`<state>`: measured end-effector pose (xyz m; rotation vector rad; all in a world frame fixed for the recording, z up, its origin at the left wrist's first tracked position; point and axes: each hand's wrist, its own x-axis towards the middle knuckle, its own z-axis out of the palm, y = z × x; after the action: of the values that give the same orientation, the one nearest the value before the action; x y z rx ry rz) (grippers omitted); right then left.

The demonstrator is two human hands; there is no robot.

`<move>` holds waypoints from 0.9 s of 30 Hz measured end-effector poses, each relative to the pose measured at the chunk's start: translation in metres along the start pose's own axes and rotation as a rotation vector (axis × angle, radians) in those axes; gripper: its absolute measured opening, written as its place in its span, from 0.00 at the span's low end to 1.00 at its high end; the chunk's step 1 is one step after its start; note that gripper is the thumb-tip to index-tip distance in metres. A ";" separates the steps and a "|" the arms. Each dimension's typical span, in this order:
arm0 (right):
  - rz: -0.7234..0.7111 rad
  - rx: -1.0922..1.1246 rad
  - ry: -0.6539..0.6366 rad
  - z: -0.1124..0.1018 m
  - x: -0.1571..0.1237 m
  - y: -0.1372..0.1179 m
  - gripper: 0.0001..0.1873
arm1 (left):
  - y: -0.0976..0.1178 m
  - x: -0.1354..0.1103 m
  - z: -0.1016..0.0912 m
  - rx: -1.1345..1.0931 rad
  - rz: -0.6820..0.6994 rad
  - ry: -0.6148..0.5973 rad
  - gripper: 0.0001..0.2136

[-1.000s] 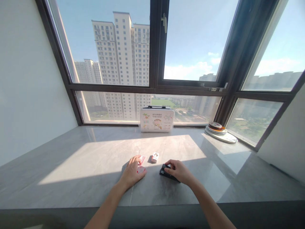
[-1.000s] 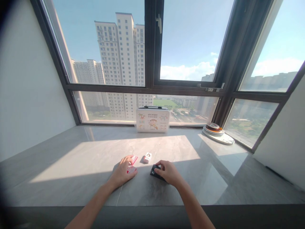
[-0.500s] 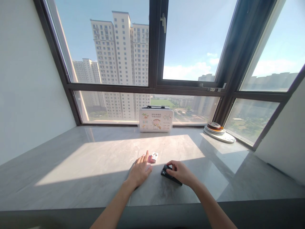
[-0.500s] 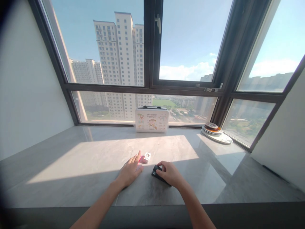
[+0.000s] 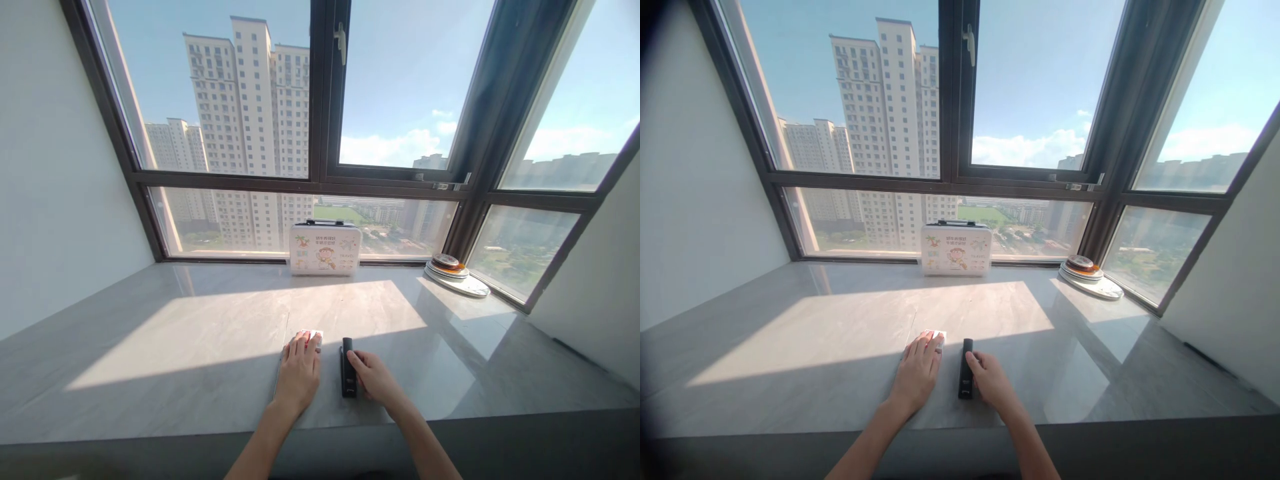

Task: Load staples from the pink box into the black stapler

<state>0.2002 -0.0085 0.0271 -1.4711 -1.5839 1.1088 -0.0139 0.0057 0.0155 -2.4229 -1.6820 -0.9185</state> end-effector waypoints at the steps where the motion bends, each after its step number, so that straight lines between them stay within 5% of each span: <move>1: -0.001 0.039 -0.023 0.015 0.003 -0.004 0.33 | -0.001 -0.007 -0.004 0.008 -0.013 0.006 0.21; 6: -0.100 0.114 -0.130 0.086 0.013 -0.042 0.29 | -0.032 -0.032 -0.021 0.063 -0.062 0.036 0.22; 11: -0.130 0.122 -0.203 0.130 0.019 -0.075 0.23 | -0.089 -0.041 -0.043 0.074 -0.094 0.027 0.23; 17: -0.170 0.163 -0.214 0.149 0.020 -0.086 0.20 | -0.130 -0.043 -0.048 0.023 -0.089 0.031 0.23; 27: -0.236 0.154 -0.149 0.152 0.015 -0.084 0.24 | -0.143 -0.036 -0.043 -0.055 -0.103 0.072 0.22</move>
<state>0.0265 -0.0121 0.0440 -1.0924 -1.6829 1.1939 -0.1650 0.0183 -0.0074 -2.3251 -1.7942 -1.0654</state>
